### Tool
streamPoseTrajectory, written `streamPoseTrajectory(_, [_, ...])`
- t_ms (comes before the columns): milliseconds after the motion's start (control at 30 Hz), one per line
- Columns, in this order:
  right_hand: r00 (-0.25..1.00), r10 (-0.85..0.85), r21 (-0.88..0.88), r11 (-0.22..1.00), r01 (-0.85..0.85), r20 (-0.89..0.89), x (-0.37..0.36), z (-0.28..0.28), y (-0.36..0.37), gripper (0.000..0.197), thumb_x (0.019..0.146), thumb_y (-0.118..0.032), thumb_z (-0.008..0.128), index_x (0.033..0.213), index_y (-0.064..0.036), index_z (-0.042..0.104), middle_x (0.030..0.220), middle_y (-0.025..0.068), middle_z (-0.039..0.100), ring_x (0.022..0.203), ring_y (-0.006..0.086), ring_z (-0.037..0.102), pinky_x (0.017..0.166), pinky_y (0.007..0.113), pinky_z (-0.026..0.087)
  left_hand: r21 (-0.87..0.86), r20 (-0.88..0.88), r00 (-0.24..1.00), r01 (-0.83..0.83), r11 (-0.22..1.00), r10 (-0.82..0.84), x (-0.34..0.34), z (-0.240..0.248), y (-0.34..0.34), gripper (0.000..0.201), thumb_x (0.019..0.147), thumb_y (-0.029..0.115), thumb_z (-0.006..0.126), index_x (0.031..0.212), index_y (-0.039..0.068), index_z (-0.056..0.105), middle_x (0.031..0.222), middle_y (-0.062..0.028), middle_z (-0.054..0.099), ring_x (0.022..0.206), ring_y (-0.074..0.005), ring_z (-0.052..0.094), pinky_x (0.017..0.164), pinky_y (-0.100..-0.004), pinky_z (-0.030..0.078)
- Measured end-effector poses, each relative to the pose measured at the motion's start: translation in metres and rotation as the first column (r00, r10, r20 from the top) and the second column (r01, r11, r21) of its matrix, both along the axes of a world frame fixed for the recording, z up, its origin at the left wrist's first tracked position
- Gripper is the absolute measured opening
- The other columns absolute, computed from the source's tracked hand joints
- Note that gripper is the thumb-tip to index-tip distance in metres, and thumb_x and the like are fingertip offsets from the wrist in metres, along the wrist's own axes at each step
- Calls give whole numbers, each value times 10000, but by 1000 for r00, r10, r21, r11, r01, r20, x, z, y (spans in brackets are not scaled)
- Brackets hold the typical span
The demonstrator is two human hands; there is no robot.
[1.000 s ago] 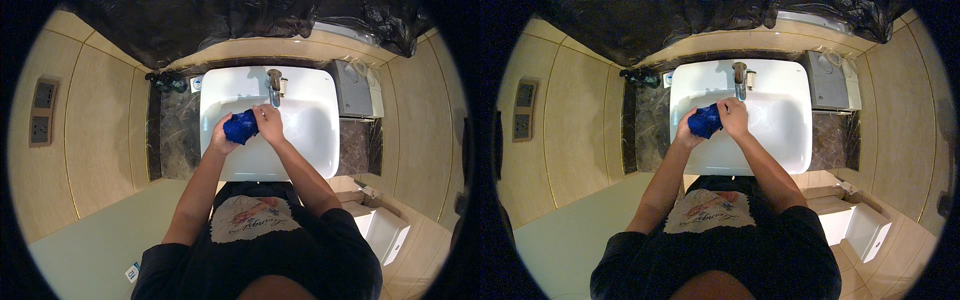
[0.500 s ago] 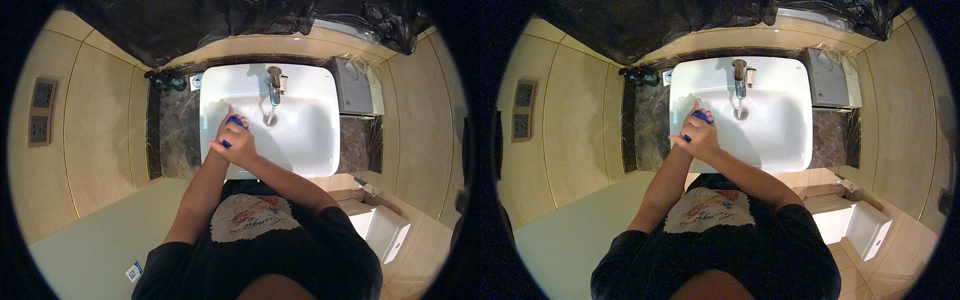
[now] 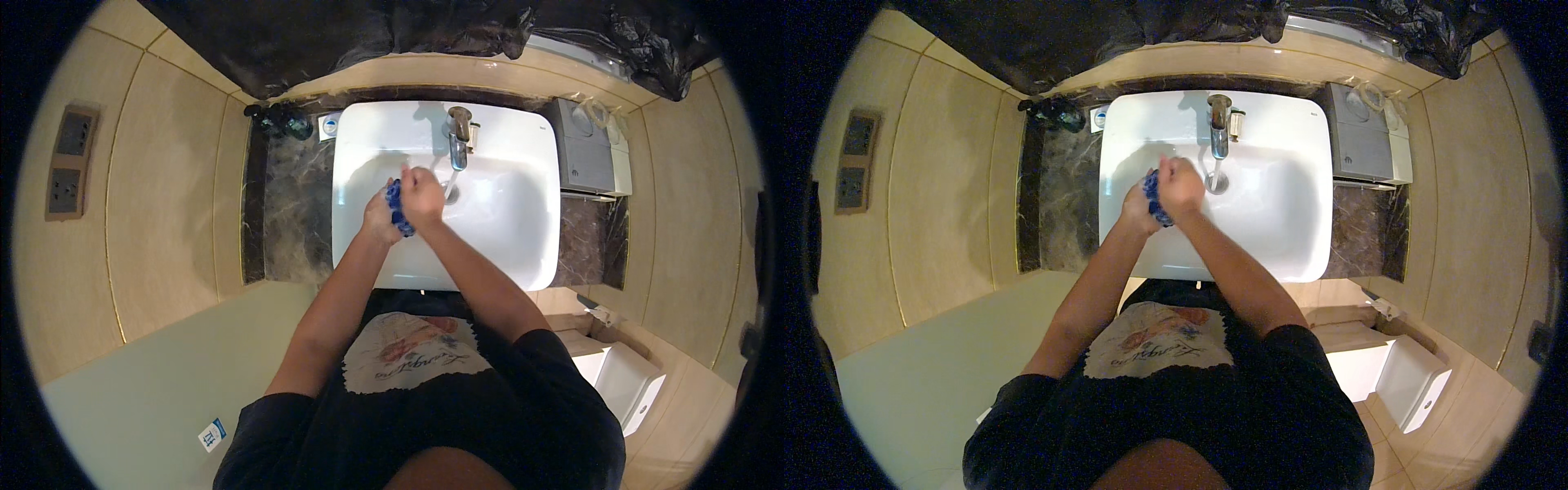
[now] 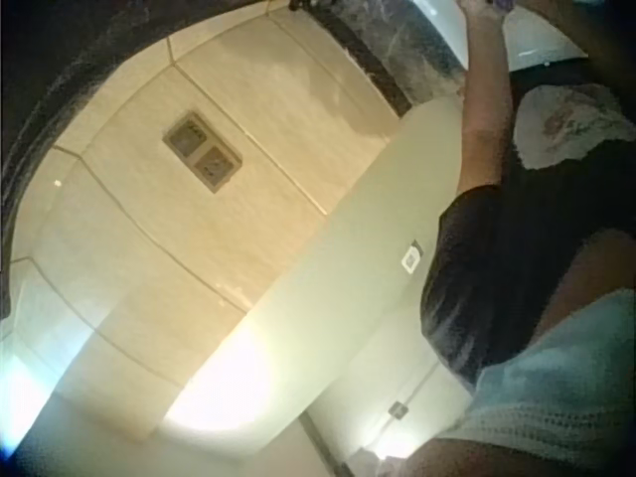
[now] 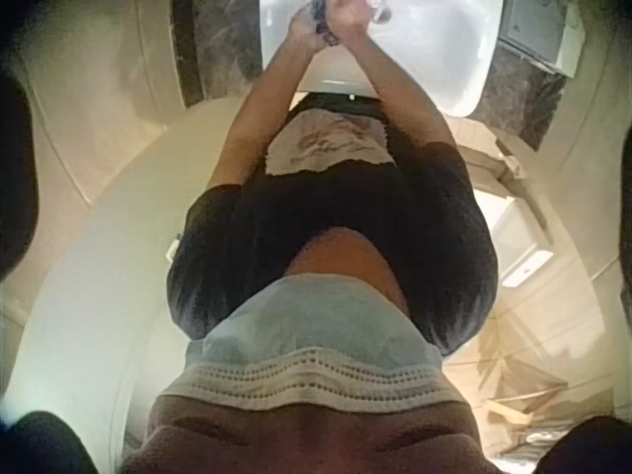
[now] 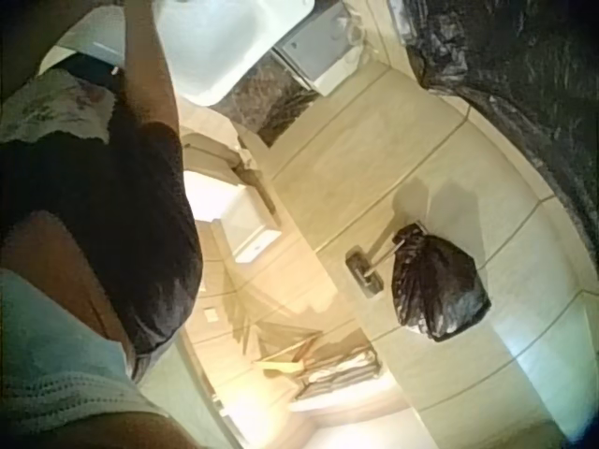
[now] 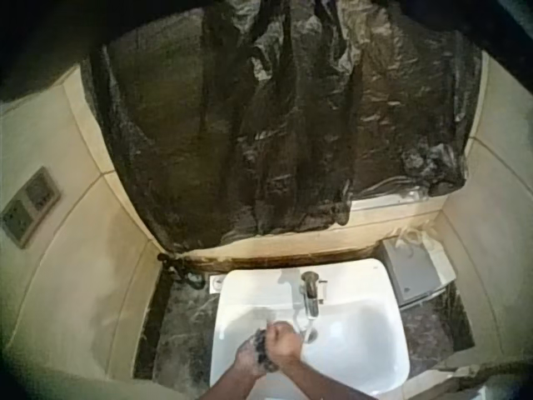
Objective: The person picks up a blue cloth and uses it to wipe the inside of a white bathroom sink. They repeatedly wet the cloth under the running tap, wring it out, and scrub the basin and faucet area before rinsing their hands.
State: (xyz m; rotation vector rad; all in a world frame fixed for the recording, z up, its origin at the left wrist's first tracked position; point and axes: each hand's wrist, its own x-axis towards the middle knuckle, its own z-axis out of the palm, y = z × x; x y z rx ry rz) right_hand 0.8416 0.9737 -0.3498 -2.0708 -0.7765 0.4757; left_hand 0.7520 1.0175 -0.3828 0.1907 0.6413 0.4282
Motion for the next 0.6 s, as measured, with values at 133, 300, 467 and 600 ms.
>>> streamPoseTrajectory(133, [818, 110, 114, 992, -55, -565, 20, -31, 3, 421, 890, -456, 597, 937, -37, 605, 799, 100, 619, 692, 234, 600, 659, 382, 486, -67, -140, 984, 100, 993, -108, -6, 32, 7, 620, 918, 612, 432, 1144, 55, 584, 1067, -119, 655, 964, -272, 651, 861, -416, 531])
streamPoseTrajectory(300, [682, 217, 157, 976, -149, -699, 22, -28, -15, 308, 802, -268, 756, 947, -44, 600, 829, 60, 583, 788, 182, 580, 716, 325, 476, 99, -303, 953, 27, 995, 4, -20, 1, 10, 530, 907, 552, 526, 1076, 54, 590, 982, -102, 656, 892, -249, 658, 829, -414, 547])
streamPoseTrajectory(467, [912, 395, 370, 836, -405, 107, -26, 44, -37, 243, 807, -289, 709, 796, -64, 618, 917, 133, 601, 853, 317, 596, 737, 383, 490, -4, 74, 995, 62, 998, -61, -28, -24, 9, 399, 946, 455, 525, 1040, 70, 571, 876, -68, 627, 775, -213, 636, 742, -370, 562])
streamPoseTrajectory(600, [930, 259, 229, 919, -321, 261, -32, 43, -27, 313, 845, -331, 643, 674, -69, 625, 762, 128, 613, 716, 313, 609, 658, 408, 502, 114, 93, 996, 1, 993, -11, -22, -38, 1, 370, 986, 417, 452, 1055, 74, 570, 925, -77, 620, 831, -214, 624, 691, -370, 551])
